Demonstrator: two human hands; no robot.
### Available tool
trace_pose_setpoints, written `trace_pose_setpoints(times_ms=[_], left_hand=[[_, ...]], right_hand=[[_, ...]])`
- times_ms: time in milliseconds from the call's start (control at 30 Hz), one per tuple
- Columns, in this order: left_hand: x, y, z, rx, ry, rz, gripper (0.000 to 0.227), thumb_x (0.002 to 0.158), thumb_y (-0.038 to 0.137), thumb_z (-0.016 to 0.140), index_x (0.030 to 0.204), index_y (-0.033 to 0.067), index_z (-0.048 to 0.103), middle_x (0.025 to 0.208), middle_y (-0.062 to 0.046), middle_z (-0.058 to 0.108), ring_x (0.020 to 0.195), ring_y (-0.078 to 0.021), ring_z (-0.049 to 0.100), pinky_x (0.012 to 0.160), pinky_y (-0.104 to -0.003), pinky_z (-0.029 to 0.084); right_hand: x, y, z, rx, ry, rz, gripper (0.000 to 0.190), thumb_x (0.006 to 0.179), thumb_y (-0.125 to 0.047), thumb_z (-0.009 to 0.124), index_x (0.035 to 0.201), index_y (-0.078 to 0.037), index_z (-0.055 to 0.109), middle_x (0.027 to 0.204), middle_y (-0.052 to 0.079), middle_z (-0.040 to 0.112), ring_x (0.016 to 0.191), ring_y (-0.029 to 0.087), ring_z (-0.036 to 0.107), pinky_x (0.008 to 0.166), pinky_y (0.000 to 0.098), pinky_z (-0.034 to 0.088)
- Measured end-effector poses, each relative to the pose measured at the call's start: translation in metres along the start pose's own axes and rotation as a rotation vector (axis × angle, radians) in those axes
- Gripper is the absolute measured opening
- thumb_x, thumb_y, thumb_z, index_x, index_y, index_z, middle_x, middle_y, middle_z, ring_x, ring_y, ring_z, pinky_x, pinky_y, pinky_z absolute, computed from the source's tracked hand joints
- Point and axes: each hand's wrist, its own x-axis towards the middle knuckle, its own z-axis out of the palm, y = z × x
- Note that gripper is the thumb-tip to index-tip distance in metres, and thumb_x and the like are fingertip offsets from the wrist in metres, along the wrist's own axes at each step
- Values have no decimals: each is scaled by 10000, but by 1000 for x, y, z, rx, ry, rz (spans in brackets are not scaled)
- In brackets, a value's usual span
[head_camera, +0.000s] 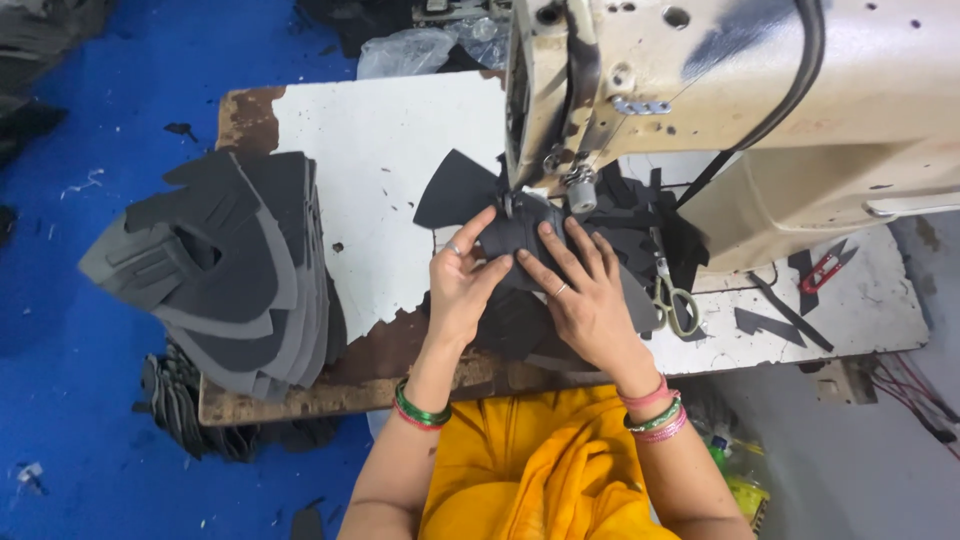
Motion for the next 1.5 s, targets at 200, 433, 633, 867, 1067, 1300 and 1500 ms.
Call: trace_pose_setpoints(times_ms=[200, 433, 633, 867, 1067, 1300, 1500], left_hand=[[-4, -5, -8, 9, -49, 24, 612, 902, -139, 684, 1485, -39, 525, 1107, -72, 695, 935, -73, 645, 793, -227, 541], [-1, 0, -8, -19, -59, -7, 624, 902, -148, 703, 1491, -45, 522, 1145, -88, 699, 987, -88, 665, 867, -242, 574], [1, 1, -11, -49, -71, -45, 632, 899, -146, 723, 1485, -43, 510, 1214, -107, 694, 1073, -114, 666, 938, -251, 568], [6, -1, -20, -52, -94, -62, 621, 895, -171, 739, 1471, -51, 541, 1233, -113, 692, 1085, -132, 666, 965, -279, 574], [11, 2, -27, -51, -140, -66, 618, 898, -175, 735, 1472, -45, 547, 1236, -112, 696, 1104, -141, 672, 993, -280, 572], [9, 14, -25, 26, -182, -121, 717, 890, -213, 702, 1544, -37, 466, 1337, -121, 631, 1154, -144, 648, 987, -295, 587], [10, 11, -21, -6, -174, -96, 698, 902, -210, 677, 1538, -37, 446, 1457, -118, 574, 1238, -154, 636, 1023, -306, 589]], right_hand=[[-12, 13, 3, 123, -17, 15, 634, 785, -35, 761, 1391, -149, 614, 1532, 97, 522, 1464, 381, 426, 1196, 576, 327], [-12, 18, 4, 160, 15, 22, 559, 798, -66, 817, 1333, -120, 665, 1486, 71, 588, 1461, 360, 461, 1225, 572, 323], [-11, 19, 2, 141, -4, 10, 526, 878, -45, 770, 1373, -162, 635, 1512, 75, 557, 1463, 375, 458, 1228, 592, 316], [-11, 17, 1, 37, -108, -14, 737, 756, 60, 654, 1413, -275, 636, 1553, 93, 480, 1442, 408, 445, 1199, 624, 329], [-12, 11, 4, 21, -102, -8, 741, 769, 42, 648, 1439, -271, 625, 1566, 112, 468, 1442, 420, 440, 1162, 626, 344], [-10, 9, 3, -1, -101, 13, 742, 759, 33, 652, 1440, -262, 635, 1561, 111, 477, 1437, 430, 442, 1144, 635, 344], [-10, 14, 6, 1, -116, 23, 738, 767, 26, 659, 1442, -273, 643, 1569, 106, 474, 1425, 413, 458, 1142, 628, 347]])
